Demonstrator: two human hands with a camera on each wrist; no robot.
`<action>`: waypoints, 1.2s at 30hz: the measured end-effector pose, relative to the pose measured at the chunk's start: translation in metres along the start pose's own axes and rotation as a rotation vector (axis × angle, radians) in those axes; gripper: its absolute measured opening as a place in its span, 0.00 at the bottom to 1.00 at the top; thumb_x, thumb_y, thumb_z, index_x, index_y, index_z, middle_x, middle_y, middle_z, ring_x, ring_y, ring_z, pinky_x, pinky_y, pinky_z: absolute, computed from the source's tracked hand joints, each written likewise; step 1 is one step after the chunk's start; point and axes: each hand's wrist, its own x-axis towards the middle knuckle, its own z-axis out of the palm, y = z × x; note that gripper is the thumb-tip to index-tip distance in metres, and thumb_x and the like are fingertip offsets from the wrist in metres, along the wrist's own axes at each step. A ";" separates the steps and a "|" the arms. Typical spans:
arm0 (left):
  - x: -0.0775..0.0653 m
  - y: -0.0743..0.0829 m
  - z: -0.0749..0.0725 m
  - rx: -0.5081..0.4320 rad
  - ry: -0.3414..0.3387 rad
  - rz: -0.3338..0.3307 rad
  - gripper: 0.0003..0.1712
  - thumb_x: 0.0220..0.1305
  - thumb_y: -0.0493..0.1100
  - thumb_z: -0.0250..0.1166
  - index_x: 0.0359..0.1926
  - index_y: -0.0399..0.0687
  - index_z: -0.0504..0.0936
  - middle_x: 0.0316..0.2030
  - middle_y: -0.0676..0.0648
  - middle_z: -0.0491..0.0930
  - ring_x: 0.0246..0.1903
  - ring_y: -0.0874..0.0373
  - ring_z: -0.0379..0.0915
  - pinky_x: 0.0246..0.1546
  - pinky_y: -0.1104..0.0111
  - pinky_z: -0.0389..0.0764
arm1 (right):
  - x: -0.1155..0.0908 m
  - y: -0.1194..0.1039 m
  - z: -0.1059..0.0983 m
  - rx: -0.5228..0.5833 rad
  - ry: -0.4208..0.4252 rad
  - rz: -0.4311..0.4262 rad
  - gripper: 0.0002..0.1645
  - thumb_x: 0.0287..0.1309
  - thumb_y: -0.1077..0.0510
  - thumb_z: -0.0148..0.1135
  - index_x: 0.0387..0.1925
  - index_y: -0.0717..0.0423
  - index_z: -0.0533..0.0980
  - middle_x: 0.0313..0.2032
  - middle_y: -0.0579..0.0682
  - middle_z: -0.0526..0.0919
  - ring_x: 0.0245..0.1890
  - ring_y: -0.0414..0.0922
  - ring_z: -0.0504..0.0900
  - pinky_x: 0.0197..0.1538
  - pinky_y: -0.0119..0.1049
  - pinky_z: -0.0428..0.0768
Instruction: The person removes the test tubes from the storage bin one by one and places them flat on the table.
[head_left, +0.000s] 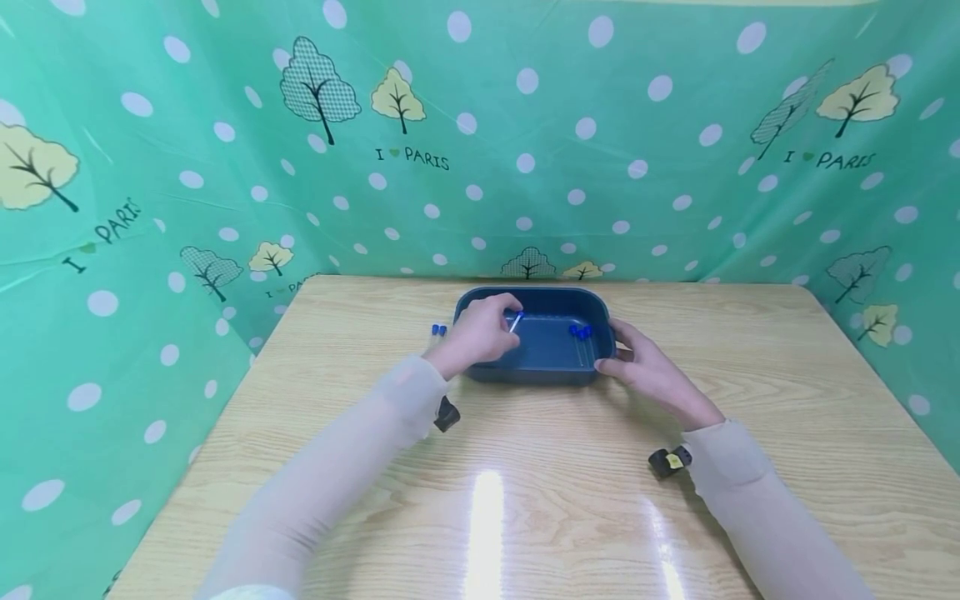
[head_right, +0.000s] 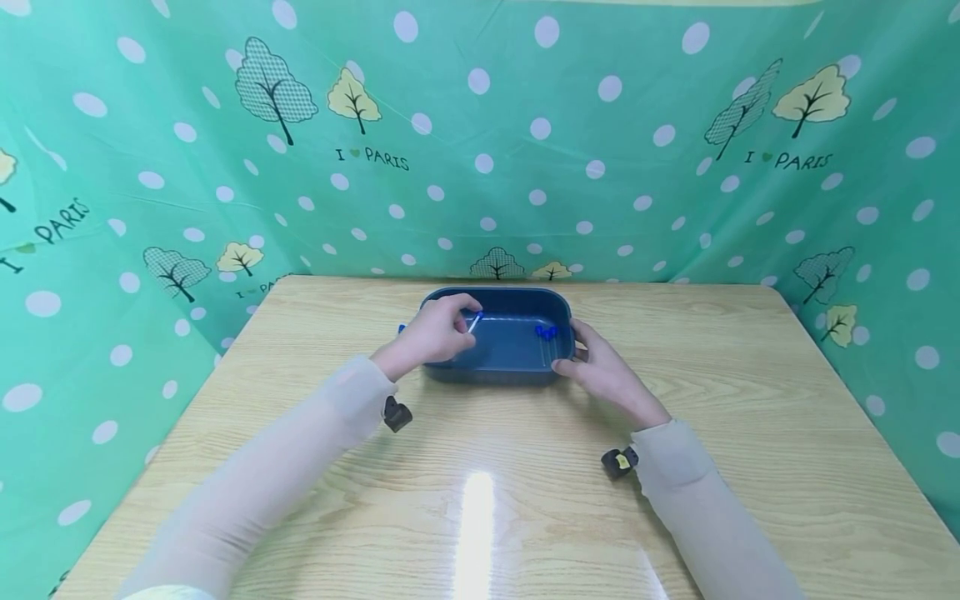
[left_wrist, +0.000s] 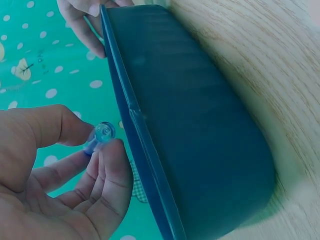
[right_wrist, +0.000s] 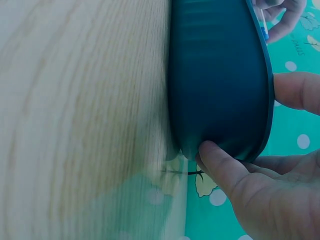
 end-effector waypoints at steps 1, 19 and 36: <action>0.000 -0.001 -0.001 0.003 0.002 0.001 0.28 0.58 0.38 0.64 0.61 0.51 0.71 0.29 0.49 0.77 0.19 0.57 0.76 0.22 0.66 0.76 | 0.000 0.000 0.000 0.000 0.000 -0.001 0.48 0.59 0.63 0.59 0.74 0.59 0.43 0.70 0.65 0.52 0.64 0.64 0.63 0.59 0.53 0.70; -0.008 -0.017 -0.009 -0.023 0.025 -0.012 0.28 0.58 0.36 0.64 0.61 0.49 0.71 0.30 0.48 0.77 0.19 0.56 0.76 0.22 0.66 0.77 | -0.001 0.000 0.000 -0.030 0.007 0.014 0.48 0.60 0.62 0.59 0.74 0.59 0.43 0.71 0.65 0.50 0.65 0.65 0.61 0.60 0.54 0.68; -0.016 -0.033 -0.022 -0.069 0.061 -0.027 0.31 0.56 0.35 0.65 0.62 0.47 0.69 0.31 0.46 0.77 0.22 0.55 0.77 0.23 0.66 0.78 | -0.003 -0.002 -0.001 -0.053 0.008 0.025 0.49 0.61 0.61 0.59 0.74 0.58 0.42 0.71 0.64 0.49 0.66 0.65 0.60 0.60 0.55 0.68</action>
